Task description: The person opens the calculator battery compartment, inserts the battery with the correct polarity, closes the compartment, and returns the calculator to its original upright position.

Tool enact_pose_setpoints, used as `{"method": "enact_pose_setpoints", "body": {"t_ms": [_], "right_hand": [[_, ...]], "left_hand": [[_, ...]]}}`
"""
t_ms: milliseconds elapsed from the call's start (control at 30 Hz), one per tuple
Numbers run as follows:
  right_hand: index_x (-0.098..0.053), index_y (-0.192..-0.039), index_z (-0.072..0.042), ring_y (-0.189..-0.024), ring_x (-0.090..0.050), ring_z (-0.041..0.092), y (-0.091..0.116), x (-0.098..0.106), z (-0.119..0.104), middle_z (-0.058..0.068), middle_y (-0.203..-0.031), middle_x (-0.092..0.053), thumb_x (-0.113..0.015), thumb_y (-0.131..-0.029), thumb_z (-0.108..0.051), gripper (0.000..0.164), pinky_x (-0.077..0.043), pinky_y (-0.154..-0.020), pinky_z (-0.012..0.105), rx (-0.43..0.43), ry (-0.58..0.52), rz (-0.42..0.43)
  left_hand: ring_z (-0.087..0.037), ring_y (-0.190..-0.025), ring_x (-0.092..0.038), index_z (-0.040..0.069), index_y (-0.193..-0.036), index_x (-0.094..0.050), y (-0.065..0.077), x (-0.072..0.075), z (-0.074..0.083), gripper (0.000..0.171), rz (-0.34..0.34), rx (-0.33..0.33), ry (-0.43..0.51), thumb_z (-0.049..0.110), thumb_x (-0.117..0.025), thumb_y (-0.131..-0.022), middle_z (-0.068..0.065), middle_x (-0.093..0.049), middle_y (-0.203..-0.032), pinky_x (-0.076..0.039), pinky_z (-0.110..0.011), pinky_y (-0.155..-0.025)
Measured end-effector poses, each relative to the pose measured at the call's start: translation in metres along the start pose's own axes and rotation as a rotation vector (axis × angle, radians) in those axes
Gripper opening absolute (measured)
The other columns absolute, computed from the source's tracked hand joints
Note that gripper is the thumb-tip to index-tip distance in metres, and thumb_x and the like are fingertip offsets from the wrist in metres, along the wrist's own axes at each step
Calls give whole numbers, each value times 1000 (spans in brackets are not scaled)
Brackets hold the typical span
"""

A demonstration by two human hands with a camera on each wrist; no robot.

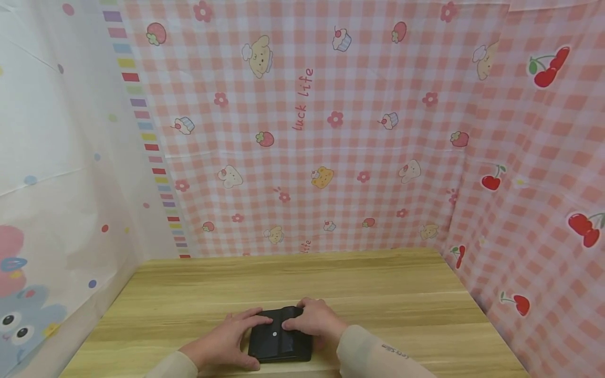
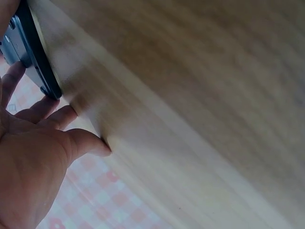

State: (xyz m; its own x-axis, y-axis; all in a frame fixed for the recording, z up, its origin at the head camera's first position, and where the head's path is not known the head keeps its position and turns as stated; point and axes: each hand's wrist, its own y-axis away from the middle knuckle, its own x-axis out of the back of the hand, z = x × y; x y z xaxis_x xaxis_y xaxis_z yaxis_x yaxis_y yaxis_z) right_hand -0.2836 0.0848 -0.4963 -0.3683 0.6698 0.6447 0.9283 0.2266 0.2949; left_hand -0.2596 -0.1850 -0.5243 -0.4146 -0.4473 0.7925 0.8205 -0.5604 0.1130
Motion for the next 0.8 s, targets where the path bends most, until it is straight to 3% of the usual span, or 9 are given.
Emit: {"method": "enact_pose_setpoints", "body": {"t_ms": [100,300,800], "right_hand": [[-66,-134,-7,-103,-64,32,1,0,-1,23,-126,-64,-86,-88,-40,60,-65,-67,52,5,11,7],[-67,-132,-7,-109,-63,33,3,0,-3,22,-129,-66,-85,-88,-41,59,-61,-93,55,22,47,18],[-66,-132,-6,-105,-63,32,4,-3,-3,22,-124,-67,-85,-87,-39,59,-61,-91,53,32,54,38]], "left_hand": [[-52,-155,-38,38,-152,-56,0,0,1,85,-3,1,-4,44,-96,-77,-19,-39,-170,-14,-92,-114],[-52,-154,-39,38,-152,-56,-1,2,1,85,-10,5,0,43,-97,-77,-19,-39,-170,-16,-92,-114],[-53,-152,-42,39,-151,-56,-1,1,1,85,-10,8,-12,44,-96,-77,-19,-40,-170,-15,-92,-114]]}}
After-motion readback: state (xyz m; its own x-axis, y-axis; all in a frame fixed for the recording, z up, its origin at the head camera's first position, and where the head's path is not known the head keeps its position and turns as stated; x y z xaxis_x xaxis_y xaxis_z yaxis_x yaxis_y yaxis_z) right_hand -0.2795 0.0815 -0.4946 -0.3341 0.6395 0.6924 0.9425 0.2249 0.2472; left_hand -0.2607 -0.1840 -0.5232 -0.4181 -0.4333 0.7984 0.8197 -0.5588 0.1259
